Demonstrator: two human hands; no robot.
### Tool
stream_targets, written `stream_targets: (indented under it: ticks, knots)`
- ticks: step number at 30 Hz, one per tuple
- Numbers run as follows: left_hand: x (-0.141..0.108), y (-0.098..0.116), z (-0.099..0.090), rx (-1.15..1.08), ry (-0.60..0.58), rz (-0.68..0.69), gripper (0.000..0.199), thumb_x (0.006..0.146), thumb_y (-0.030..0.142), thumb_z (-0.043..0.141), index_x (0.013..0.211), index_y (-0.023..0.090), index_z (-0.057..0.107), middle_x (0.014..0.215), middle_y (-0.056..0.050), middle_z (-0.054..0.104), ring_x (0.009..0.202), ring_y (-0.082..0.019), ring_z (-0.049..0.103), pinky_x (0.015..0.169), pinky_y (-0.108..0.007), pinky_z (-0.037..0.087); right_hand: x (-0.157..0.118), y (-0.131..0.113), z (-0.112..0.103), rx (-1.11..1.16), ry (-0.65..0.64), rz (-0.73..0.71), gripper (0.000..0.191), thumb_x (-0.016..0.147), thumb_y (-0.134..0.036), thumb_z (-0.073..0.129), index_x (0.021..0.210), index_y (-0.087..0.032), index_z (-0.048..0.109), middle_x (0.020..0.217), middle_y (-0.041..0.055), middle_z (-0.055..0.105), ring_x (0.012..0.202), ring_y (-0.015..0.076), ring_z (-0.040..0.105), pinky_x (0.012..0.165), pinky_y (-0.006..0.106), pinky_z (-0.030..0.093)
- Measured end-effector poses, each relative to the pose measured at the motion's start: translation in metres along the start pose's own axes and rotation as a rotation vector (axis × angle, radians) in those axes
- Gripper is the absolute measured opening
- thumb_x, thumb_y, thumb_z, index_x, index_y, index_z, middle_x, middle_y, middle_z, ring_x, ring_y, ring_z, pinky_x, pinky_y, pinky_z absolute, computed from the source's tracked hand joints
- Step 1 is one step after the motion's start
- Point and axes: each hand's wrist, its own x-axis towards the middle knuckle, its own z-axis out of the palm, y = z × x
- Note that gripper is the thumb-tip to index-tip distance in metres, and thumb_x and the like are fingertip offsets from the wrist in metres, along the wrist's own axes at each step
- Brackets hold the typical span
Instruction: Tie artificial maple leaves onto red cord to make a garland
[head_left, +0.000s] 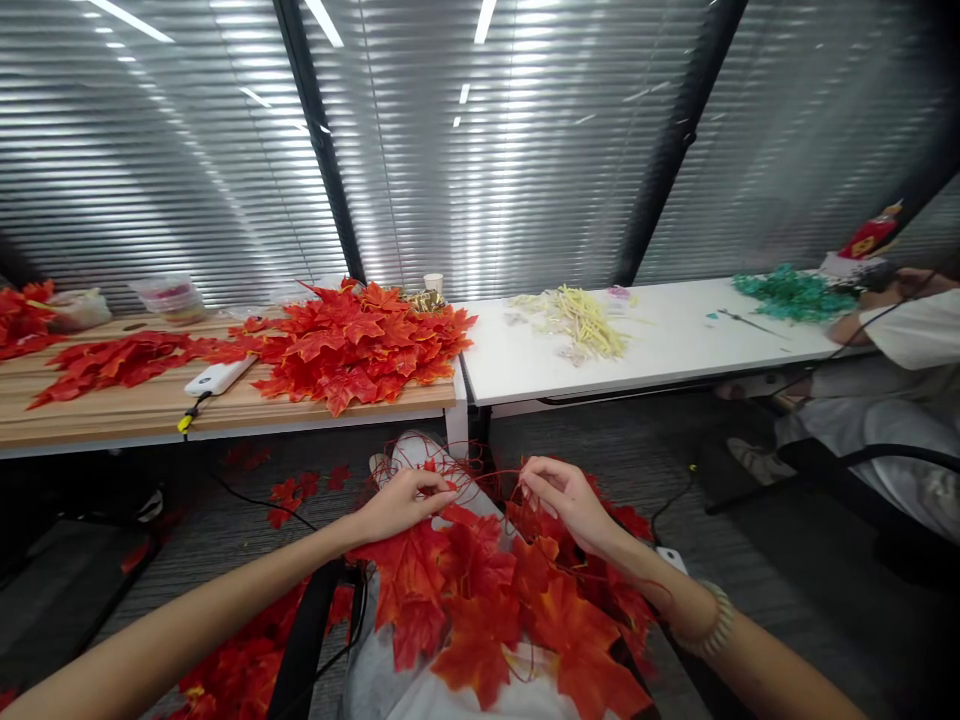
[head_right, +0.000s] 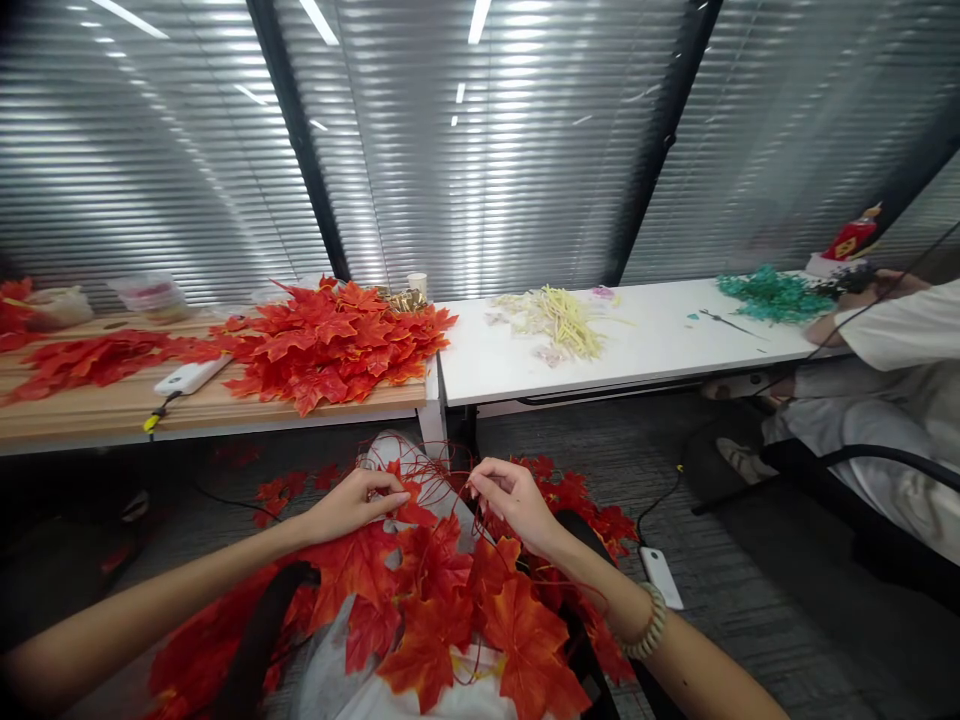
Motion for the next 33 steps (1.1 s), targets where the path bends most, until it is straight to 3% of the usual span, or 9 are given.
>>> stream_targets:
  ticks: [8,15,19,21,24,28,33]
  knots:
    - [-0.003,0.003,-0.003,0.155,0.176,0.171,0.028,0.089,0.03,0.041,0.091,0.017,0.065,0.089,-0.005,0.067,0.08,-0.015,0.059,0.073,-0.022,0.043,0.0,-0.005,-0.009,0.044,0.035,0.06,0.032,0.074,-0.045,0.061,0.077,-0.014,0.057,0.059,-0.0013,0.049,0.049,0.0051,0.038,0.043,0.018,0.024]
    - [-0.004,0.001,-0.005,0.235,0.325,0.181,0.023,0.085,0.032,0.049,0.091,0.019,0.068,0.084,-0.004,0.071,0.072,-0.015,0.063,0.067,-0.021,0.046,-0.001,-0.009,-0.013,-0.049,0.038,0.024,0.034,0.074,-0.047,0.059,0.079,-0.013,0.06,0.058,-0.0009,0.049,0.05,0.0067,0.041,0.045,0.018,0.028]
    - [-0.005,0.005,-0.013,0.297,0.397,0.192,0.022,0.083,0.034,0.052,0.084,0.019,0.068,0.078,-0.003,0.07,0.065,-0.013,0.062,0.062,-0.02,0.045,0.0,-0.015,-0.018,-0.186,-0.079,-0.024,0.035,0.078,-0.043,0.057,0.099,-0.015,0.061,0.064,0.0004,0.053,0.056,0.0083,0.047,0.05,0.019,0.036]
    - [-0.007,0.004,-0.017,0.371,0.392,0.228,0.022,0.084,0.033,0.05,0.085,0.019,0.068,0.078,-0.003,0.07,0.066,-0.012,0.062,0.062,-0.019,0.044,0.0,-0.018,-0.021,-0.292,-0.203,0.006,0.035,0.08,-0.043,0.054,0.099,-0.015,0.062,0.066,0.0015,0.056,0.056,0.009,0.049,0.051,0.02,0.038]
    - [-0.01,0.001,-0.02,0.52,0.357,0.304,0.022,0.086,0.032,0.047,0.088,0.02,0.066,0.082,-0.003,0.07,0.072,-0.013,0.063,0.065,-0.02,0.043,0.0,-0.021,-0.023,-0.458,-0.294,-0.007,0.034,0.082,-0.043,0.05,0.083,-0.013,0.065,0.067,0.004,0.06,0.055,0.0099,0.05,0.051,0.021,0.038]
    - [-0.013,-0.003,-0.019,0.63,0.309,0.349,0.023,0.088,0.029,0.044,0.09,0.02,0.065,0.081,-0.003,0.069,0.07,-0.013,0.063,0.062,-0.02,0.042,-0.003,-0.031,-0.022,-0.53,-0.256,-0.047,0.034,0.083,-0.042,0.047,0.075,-0.013,0.062,0.062,0.0033,0.059,0.052,0.0099,0.05,0.05,0.021,0.038]
    - [-0.013,0.001,-0.014,0.579,0.296,0.309,0.023,0.088,0.03,0.044,0.086,0.019,0.064,0.076,-0.003,0.068,0.067,-0.012,0.062,0.06,-0.019,0.04,-0.01,-0.047,-0.02,-0.377,-0.145,-0.022,0.034,0.081,-0.044,0.05,0.072,-0.013,0.06,0.053,0.0001,0.052,0.046,0.0076,0.044,0.044,0.019,0.033]
